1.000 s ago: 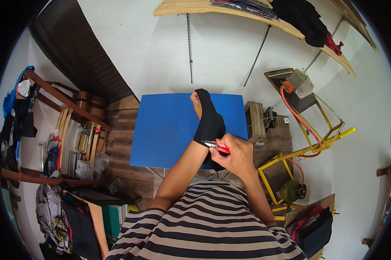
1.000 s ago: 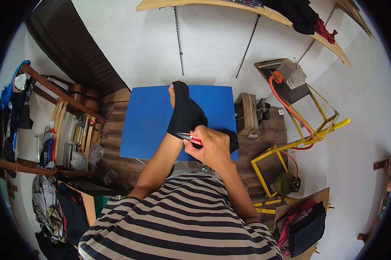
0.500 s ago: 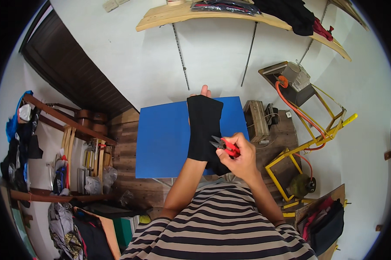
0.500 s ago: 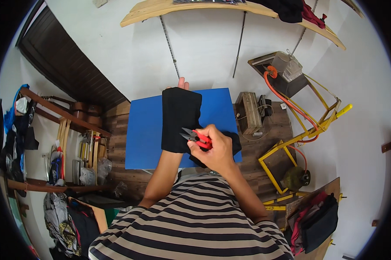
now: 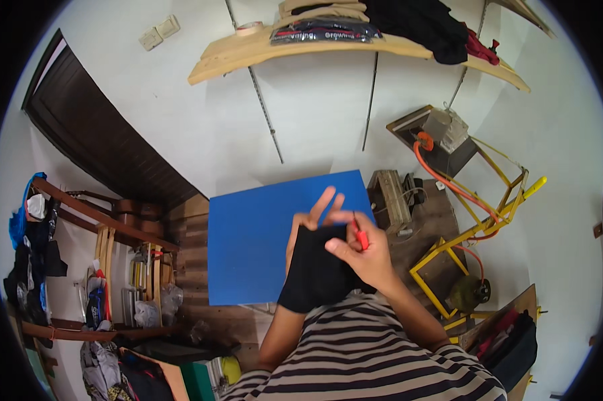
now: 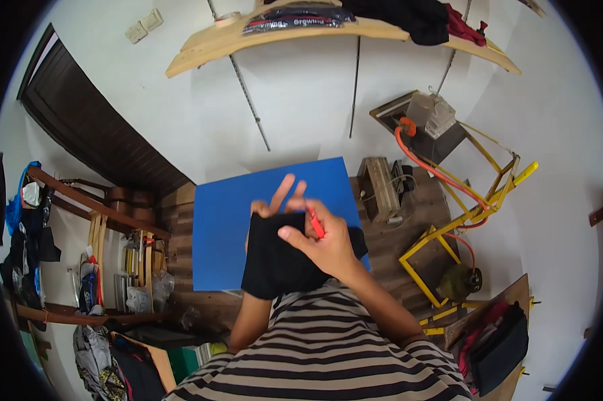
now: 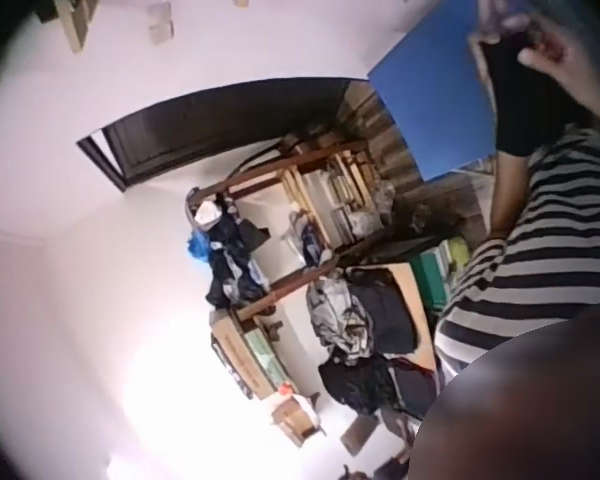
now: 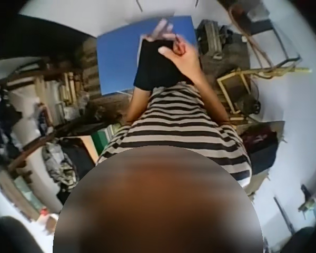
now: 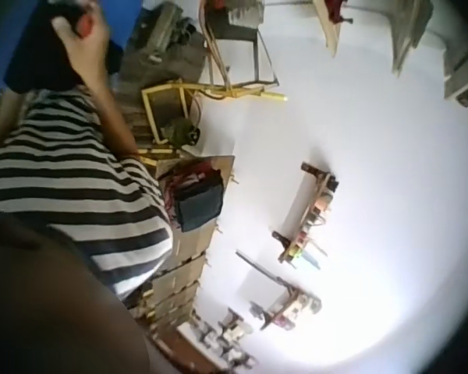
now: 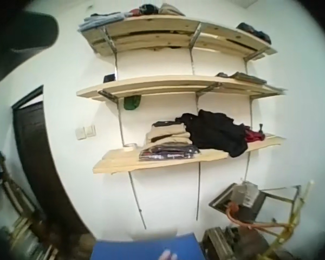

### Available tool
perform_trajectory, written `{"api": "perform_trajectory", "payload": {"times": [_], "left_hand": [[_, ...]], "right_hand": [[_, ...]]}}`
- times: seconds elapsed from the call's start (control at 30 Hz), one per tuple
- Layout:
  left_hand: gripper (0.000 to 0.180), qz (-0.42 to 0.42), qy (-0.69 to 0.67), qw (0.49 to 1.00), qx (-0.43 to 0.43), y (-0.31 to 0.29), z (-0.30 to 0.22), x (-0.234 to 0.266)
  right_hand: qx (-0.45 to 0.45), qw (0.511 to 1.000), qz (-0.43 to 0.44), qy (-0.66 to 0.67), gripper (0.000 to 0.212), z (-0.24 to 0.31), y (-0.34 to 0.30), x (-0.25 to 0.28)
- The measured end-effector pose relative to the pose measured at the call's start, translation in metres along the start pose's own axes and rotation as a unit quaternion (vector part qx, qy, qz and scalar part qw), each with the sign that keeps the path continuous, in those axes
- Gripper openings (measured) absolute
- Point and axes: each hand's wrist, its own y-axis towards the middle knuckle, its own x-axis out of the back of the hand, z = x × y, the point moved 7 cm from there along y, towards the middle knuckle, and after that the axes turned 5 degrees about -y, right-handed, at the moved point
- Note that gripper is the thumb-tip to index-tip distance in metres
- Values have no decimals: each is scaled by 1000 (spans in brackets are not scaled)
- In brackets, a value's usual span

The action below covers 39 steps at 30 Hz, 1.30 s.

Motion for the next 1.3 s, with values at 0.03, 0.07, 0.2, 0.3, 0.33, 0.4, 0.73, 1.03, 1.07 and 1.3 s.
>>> {"api": "perform_trajectory", "payload": {"times": [0.03, 0.07, 0.2, 0.3, 0.33, 0.4, 0.73, 1.03, 1.07, 1.3], "left_hand": [[3, 32, 9, 999, 2, -2, -6, 2], [3, 39, 15, 999, -3, -6, -9, 6], [31, 27, 149, 986, 68, -21, -5, 18], [51, 2, 37, 997, 69, -31, -11, 31], [49, -76, -63, 992, 81, -37, -11, 49], [58, 4, 20, 994, 105, -44, -13, 72], [55, -87, 493, 865, -37, -101, 6, 214], [36, -202, 477, 840, -163, -14, -147, 82], [39, -215, 458, 832, -229, -12, -167, 71], [32, -15, 531, 811, -246, 24, -272, 17]], "right_hand": [[-11, 998, 60, 6, 41, -6, 0, -5], [-3, 997, 75, 6, 36, -9, -2, -7], [-19, 986, 158, 44, 31, -23, -7, -29], [-30, 987, 130, 84, 28, -24, -1, -33], [-13, 990, 117, 81, 27, -20, 2, -32], [-23, 986, 111, 123, 25, -15, 6, -32], [35, 993, -23, 108, 20, 43, 61, -63], [128, 988, -2, 89, 20, 118, 90, -138], [202, 977, -59, 43, 20, 132, 92, -136], [82, 930, -183, 308, 19, 121, 136, -105]]}}
